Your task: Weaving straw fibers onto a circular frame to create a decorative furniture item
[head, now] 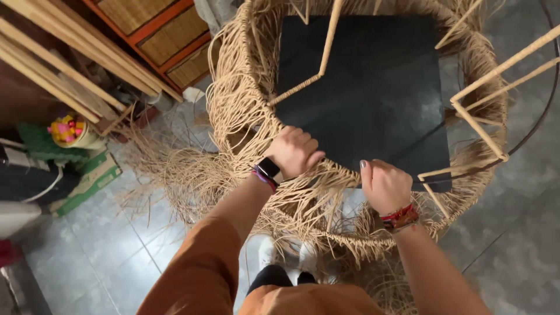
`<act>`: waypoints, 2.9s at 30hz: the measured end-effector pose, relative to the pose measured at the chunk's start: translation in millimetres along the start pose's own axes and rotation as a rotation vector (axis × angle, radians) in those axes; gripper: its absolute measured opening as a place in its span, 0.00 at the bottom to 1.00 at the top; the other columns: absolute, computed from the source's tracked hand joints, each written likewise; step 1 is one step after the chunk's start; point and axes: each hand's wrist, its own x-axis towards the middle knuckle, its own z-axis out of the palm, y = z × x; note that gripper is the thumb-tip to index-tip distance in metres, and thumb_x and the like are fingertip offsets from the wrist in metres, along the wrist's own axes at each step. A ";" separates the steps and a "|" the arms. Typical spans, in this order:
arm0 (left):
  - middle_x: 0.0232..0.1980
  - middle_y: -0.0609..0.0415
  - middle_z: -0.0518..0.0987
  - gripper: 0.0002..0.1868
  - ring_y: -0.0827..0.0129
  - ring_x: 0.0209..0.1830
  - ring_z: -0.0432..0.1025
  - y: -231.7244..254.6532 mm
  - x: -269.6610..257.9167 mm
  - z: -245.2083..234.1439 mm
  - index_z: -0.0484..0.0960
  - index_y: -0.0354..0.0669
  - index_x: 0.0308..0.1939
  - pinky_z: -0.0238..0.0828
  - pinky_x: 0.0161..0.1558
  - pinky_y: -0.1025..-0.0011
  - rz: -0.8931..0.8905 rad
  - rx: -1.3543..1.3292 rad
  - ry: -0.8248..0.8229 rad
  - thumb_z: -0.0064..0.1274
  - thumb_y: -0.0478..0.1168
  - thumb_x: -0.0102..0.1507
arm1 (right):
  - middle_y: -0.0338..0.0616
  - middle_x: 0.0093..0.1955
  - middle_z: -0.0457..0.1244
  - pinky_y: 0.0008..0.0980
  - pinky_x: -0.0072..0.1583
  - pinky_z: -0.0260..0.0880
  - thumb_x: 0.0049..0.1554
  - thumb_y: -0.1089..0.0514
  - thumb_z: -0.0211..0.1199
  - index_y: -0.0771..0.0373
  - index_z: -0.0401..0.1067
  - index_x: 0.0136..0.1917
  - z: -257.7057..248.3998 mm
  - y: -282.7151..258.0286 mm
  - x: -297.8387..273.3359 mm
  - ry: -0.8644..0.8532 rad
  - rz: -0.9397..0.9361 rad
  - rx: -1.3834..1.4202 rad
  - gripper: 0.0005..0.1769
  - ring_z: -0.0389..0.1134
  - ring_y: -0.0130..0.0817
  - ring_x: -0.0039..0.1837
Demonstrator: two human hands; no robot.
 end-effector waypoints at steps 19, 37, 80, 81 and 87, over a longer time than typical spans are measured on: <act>0.46 0.50 0.78 0.26 0.54 0.50 0.74 22.7 14.9 17.9 0.78 0.46 0.45 0.66 0.53 0.55 0.068 -0.296 -0.492 0.35 0.62 0.70 | 0.36 0.23 0.60 0.40 0.36 0.67 0.66 0.45 0.43 0.48 0.67 0.31 9.3 -0.6 -8.5 -0.001 0.133 -0.098 0.24 0.69 0.42 0.33; 0.22 0.63 0.75 0.11 0.65 0.30 0.75 53.8 10.1 33.3 0.76 0.59 0.26 0.63 0.48 0.59 -0.022 -0.135 -0.425 0.57 0.56 0.53 | 0.35 0.23 0.55 0.37 0.35 0.66 0.67 0.46 0.44 0.50 0.60 0.38 19.3 2.7 -7.8 0.113 0.156 -0.066 0.16 0.65 0.41 0.29; 0.58 0.40 0.80 0.21 0.50 0.62 0.72 657.5 -276.0 6.4 0.78 0.39 0.59 0.66 0.64 0.53 -0.836 -1.428 -0.887 0.42 0.25 0.64 | 0.57 0.76 0.54 0.51 0.70 0.62 0.57 0.67 0.57 0.61 0.54 0.78 -47.8 -60.7 -765.0 0.253 0.960 0.754 0.37 0.57 0.57 0.75; 0.58 0.40 0.80 0.21 0.50 0.62 0.72 664.8 -277.8 4.3 0.78 0.39 0.59 0.66 0.64 0.53 -0.837 -1.420 -0.882 0.42 0.25 0.64 | 0.57 0.76 0.54 0.51 0.70 0.62 0.57 0.67 0.57 0.61 0.54 0.78 -42.8 -50.6 -775.9 0.253 0.954 0.761 0.37 0.57 0.57 0.75; 0.64 0.34 0.74 0.24 0.48 0.60 0.75 691.7 -266.0 -10.7 0.71 0.37 0.67 0.72 0.60 0.62 -1.518 -1.447 -0.861 0.35 0.28 0.67 | 0.59 0.81 0.47 0.53 0.73 0.61 0.63 0.69 0.51 0.59 0.51 0.82 50.5 12.7 -820.6 0.276 1.489 1.328 0.35 0.51 0.56 0.79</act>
